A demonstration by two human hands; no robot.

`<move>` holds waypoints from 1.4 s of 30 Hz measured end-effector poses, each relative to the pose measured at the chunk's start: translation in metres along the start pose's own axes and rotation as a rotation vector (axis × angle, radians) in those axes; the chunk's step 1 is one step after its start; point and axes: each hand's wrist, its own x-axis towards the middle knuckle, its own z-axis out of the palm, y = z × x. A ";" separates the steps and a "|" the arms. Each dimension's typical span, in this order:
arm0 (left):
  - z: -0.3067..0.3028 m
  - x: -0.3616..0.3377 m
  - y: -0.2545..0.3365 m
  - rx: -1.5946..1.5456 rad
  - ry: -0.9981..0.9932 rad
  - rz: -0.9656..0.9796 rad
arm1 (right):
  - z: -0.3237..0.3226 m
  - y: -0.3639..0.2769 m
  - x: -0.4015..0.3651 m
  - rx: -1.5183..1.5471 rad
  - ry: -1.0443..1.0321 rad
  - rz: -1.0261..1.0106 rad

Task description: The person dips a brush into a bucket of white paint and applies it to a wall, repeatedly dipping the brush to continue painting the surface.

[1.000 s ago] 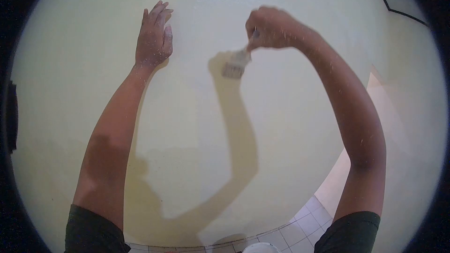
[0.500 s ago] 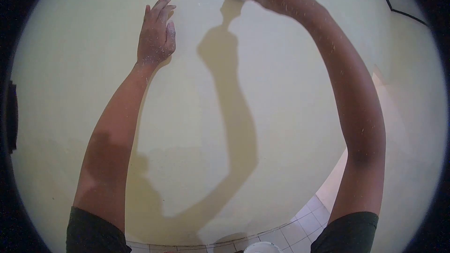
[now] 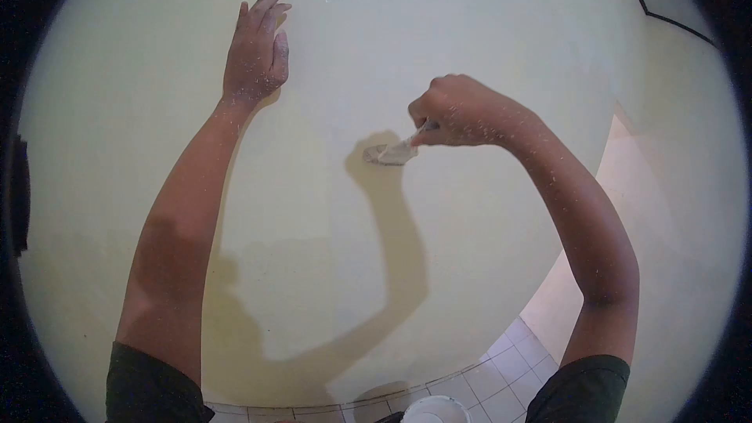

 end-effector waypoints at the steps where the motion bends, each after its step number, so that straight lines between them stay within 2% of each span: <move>1: 0.000 0.002 0.000 0.003 0.001 0.001 | -0.005 0.007 0.000 -0.047 0.091 -0.019; 3: 0.000 0.004 0.001 0.008 -0.003 -0.001 | -0.019 0.029 0.005 -0.137 0.269 -0.060; 7: 0.002 0.005 -0.002 0.005 -0.018 0.017 | -0.061 0.049 0.028 -0.216 0.540 0.118; 12: 0.000 0.010 -0.001 -0.068 -0.015 0.020 | -0.086 0.037 0.047 -0.244 0.900 0.268; 15: 0.001 0.015 -0.004 -0.130 -0.006 0.003 | -0.095 0.052 0.069 -0.397 1.129 0.221; 18: 0.013 -0.013 -0.010 -0.167 0.024 -0.003 | -0.076 0.032 0.087 -0.395 1.168 0.440; 21: 0.027 -0.018 -0.016 -0.204 0.030 -0.025 | -0.055 0.038 0.115 -0.582 1.077 0.256; 23: 0.041 -0.025 -0.022 -0.172 0.042 -0.032 | -0.028 0.042 0.130 -0.673 0.789 0.256; 25: 0.039 -0.030 -0.021 -0.167 0.041 -0.033 | -0.001 0.027 0.127 -0.627 0.744 0.224; 27: 0.015 -0.026 -0.009 -0.167 0.042 -0.019 | 0.013 -0.001 0.089 -0.611 0.695 0.157; 30: 0.012 -0.025 -0.008 -0.195 0.046 -0.009 | 0.036 -0.024 0.060 -0.547 0.571 0.121; 33: 0.014 -0.028 -0.008 -0.322 0.020 -0.033 | 0.060 -0.036 0.033 -0.493 0.466 0.056; 34: 0.044 -0.034 -0.022 -0.410 -0.017 -0.052 | 0.076 -0.023 0.051 -0.465 0.415 0.052; 38: -0.002 -0.106 0.015 -0.809 -0.255 -0.162 | 0.123 -0.048 0.007 -0.277 0.224 0.011; 40: -0.050 -0.164 0.040 -1.038 -0.520 -0.225 | 0.147 -0.072 -0.023 -0.110 0.156 0.057; 41: -0.079 -0.195 0.048 -1.120 -0.735 -0.189 | 0.159 -0.089 -0.041 -0.006 0.148 0.104; 42: -0.114 -0.222 0.062 -1.185 -0.918 -0.238 | 0.176 -0.110 -0.059 0.120 0.128 0.211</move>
